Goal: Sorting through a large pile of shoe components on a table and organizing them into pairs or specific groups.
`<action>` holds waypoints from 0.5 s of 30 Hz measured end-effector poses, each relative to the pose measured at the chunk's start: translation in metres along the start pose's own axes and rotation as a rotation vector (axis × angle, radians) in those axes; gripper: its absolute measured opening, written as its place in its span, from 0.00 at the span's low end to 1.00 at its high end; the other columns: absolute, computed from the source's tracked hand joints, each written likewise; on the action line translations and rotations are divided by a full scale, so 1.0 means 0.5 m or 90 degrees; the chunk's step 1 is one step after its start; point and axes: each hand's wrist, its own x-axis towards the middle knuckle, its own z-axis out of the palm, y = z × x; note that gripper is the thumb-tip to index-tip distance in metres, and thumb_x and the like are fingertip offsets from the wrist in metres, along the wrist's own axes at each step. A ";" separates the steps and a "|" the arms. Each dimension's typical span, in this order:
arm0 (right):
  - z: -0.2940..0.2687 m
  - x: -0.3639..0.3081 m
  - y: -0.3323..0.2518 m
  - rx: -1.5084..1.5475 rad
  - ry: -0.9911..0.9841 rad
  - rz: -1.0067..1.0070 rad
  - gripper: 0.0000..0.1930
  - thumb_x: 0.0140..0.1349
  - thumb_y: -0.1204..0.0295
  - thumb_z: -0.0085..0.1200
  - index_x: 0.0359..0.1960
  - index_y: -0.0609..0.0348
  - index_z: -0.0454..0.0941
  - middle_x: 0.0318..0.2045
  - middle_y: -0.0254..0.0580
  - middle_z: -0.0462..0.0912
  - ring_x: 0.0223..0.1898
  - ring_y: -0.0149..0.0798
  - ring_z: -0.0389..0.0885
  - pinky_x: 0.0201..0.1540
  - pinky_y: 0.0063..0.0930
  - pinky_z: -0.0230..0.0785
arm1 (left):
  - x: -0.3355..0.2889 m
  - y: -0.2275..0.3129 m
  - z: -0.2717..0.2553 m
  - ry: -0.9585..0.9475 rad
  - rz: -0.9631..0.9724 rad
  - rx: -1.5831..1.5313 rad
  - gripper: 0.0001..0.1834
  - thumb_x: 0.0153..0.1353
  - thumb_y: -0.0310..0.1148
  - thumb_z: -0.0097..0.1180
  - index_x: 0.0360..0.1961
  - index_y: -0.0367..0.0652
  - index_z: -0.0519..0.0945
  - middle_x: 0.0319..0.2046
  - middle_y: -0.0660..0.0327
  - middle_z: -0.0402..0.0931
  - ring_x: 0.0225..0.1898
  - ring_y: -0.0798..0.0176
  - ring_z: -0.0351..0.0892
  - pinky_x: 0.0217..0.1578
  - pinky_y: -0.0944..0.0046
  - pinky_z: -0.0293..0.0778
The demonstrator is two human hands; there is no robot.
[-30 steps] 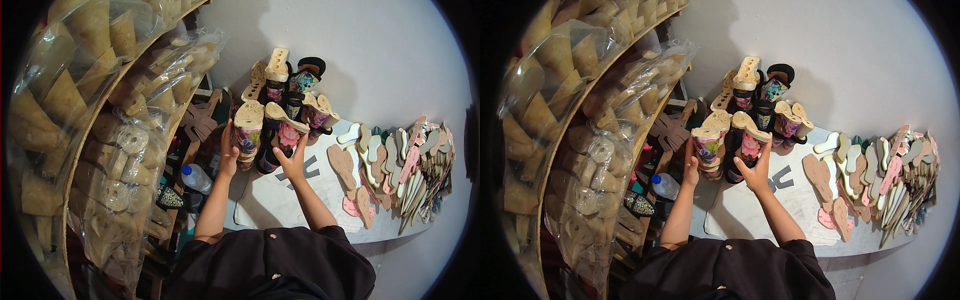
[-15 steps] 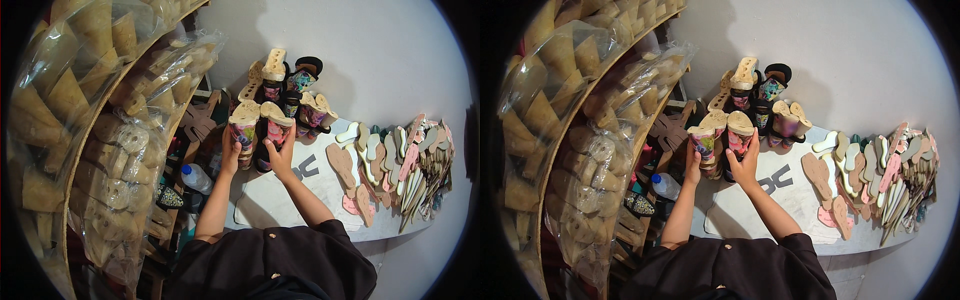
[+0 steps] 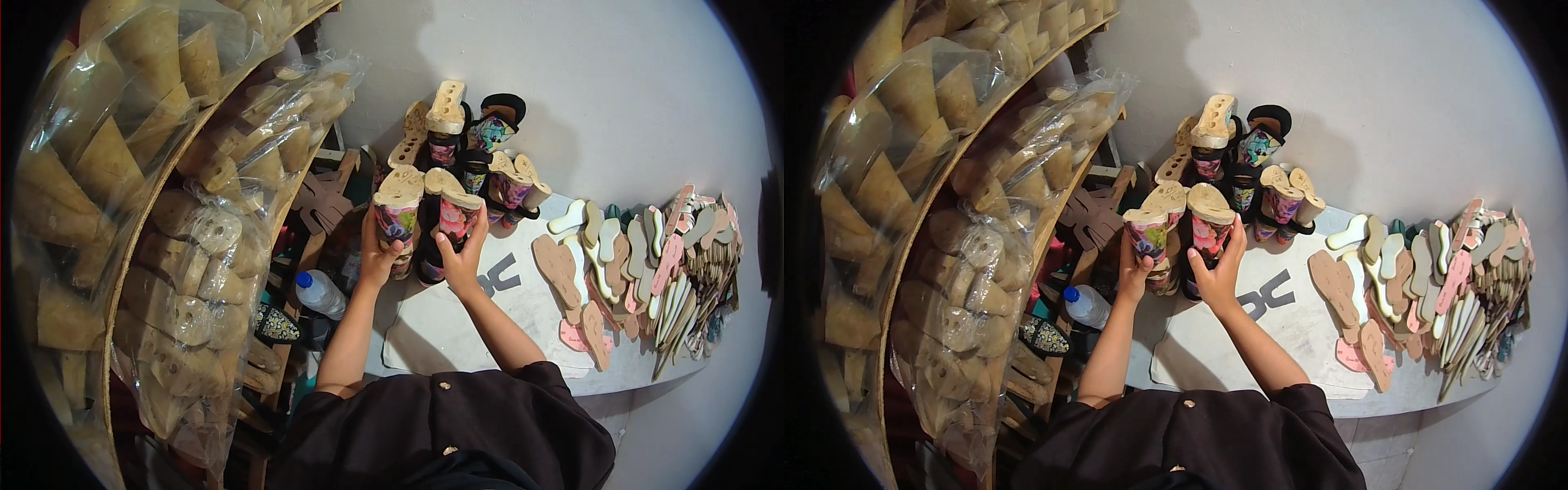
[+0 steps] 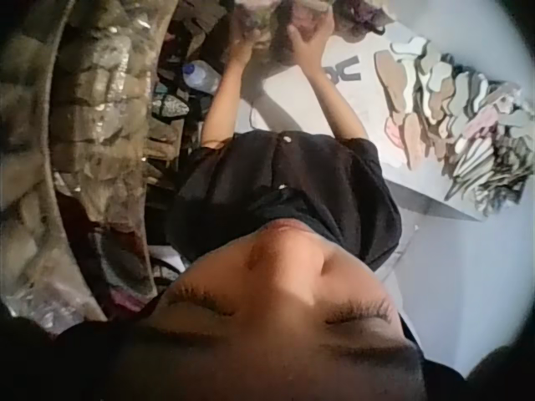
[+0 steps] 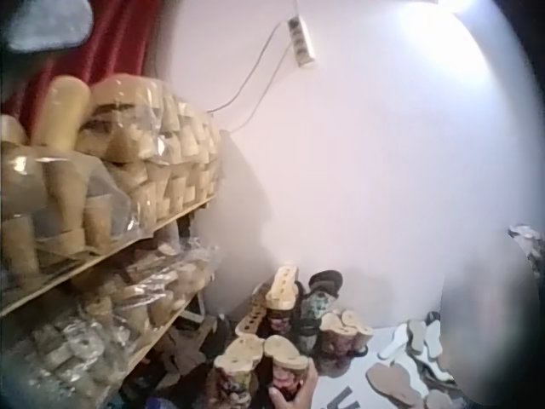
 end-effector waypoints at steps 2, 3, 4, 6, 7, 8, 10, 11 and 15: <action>-0.001 0.000 -0.001 0.003 0.004 0.000 0.44 0.51 0.66 0.58 0.65 0.63 0.43 0.60 0.55 0.51 0.63 0.51 0.52 0.63 0.41 0.48 | -0.001 -0.006 -0.001 0.005 0.002 -0.002 0.53 0.49 0.62 0.58 0.66 0.39 0.52 0.60 0.49 0.56 0.63 0.53 0.55 0.61 0.56 0.52; -0.002 0.000 0.000 0.003 0.002 0.000 0.44 0.51 0.66 0.58 0.65 0.63 0.43 0.60 0.55 0.51 0.63 0.51 0.52 0.63 0.41 0.48 | -0.003 -0.010 -0.002 0.010 0.004 -0.003 0.52 0.49 0.62 0.58 0.65 0.39 0.53 0.60 0.49 0.55 0.63 0.53 0.55 0.61 0.56 0.52; -0.003 -0.001 0.002 -0.009 0.003 -0.006 0.44 0.52 0.64 0.58 0.65 0.64 0.43 0.60 0.55 0.51 0.63 0.51 0.52 0.63 0.41 0.46 | -0.005 -0.014 -0.002 0.011 0.004 -0.003 0.52 0.49 0.62 0.58 0.65 0.39 0.53 0.60 0.49 0.55 0.63 0.53 0.55 0.61 0.56 0.52; -0.005 -0.003 0.003 -0.020 0.003 -0.011 0.44 0.52 0.62 0.58 0.65 0.64 0.44 0.60 0.55 0.51 0.62 0.51 0.52 0.64 0.42 0.45 | -0.007 -0.015 -0.002 0.011 -0.025 -0.038 0.51 0.50 0.61 0.58 0.65 0.39 0.52 0.60 0.50 0.56 0.63 0.53 0.55 0.61 0.56 0.52; -0.007 -0.004 0.002 -0.009 0.003 -0.013 0.44 0.53 0.62 0.56 0.65 0.65 0.43 0.61 0.54 0.51 0.64 0.49 0.50 0.65 0.40 0.41 | -0.006 -0.012 -0.002 0.011 -0.025 -0.038 0.51 0.50 0.61 0.58 0.65 0.39 0.52 0.60 0.50 0.56 0.63 0.53 0.55 0.61 0.56 0.52; -0.008 -0.004 0.002 0.002 0.002 -0.014 0.43 0.54 0.61 0.54 0.66 0.66 0.42 0.62 0.53 0.50 0.65 0.47 0.48 0.66 0.39 0.38 | -0.005 -0.008 -0.001 0.008 -0.016 -0.044 0.52 0.49 0.61 0.58 0.65 0.39 0.52 0.59 0.50 0.56 0.63 0.54 0.55 0.61 0.57 0.51; -0.012 -0.003 0.015 0.014 0.009 -0.014 0.44 0.54 0.62 0.54 0.66 0.65 0.42 0.62 0.53 0.50 0.65 0.47 0.48 0.66 0.39 0.37 | -0.003 0.005 0.004 0.002 -0.006 -0.050 0.52 0.49 0.62 0.58 0.65 0.39 0.52 0.59 0.51 0.56 0.63 0.54 0.55 0.61 0.57 0.51; -0.013 -0.003 0.021 0.025 0.015 -0.014 0.44 0.53 0.62 0.53 0.66 0.65 0.41 0.63 0.53 0.50 0.66 0.47 0.48 0.66 0.39 0.37 | -0.003 0.009 0.005 0.008 -0.004 -0.045 0.52 0.49 0.62 0.58 0.65 0.39 0.52 0.60 0.51 0.55 0.63 0.55 0.55 0.61 0.57 0.51; -0.012 -0.004 0.027 0.037 0.014 -0.003 0.44 0.53 0.63 0.54 0.66 0.64 0.41 0.63 0.52 0.50 0.66 0.47 0.47 0.67 0.39 0.36 | 0.012 0.036 0.011 0.020 0.026 -0.013 0.53 0.48 0.65 0.56 0.66 0.40 0.52 0.60 0.52 0.54 0.63 0.56 0.54 0.62 0.57 0.51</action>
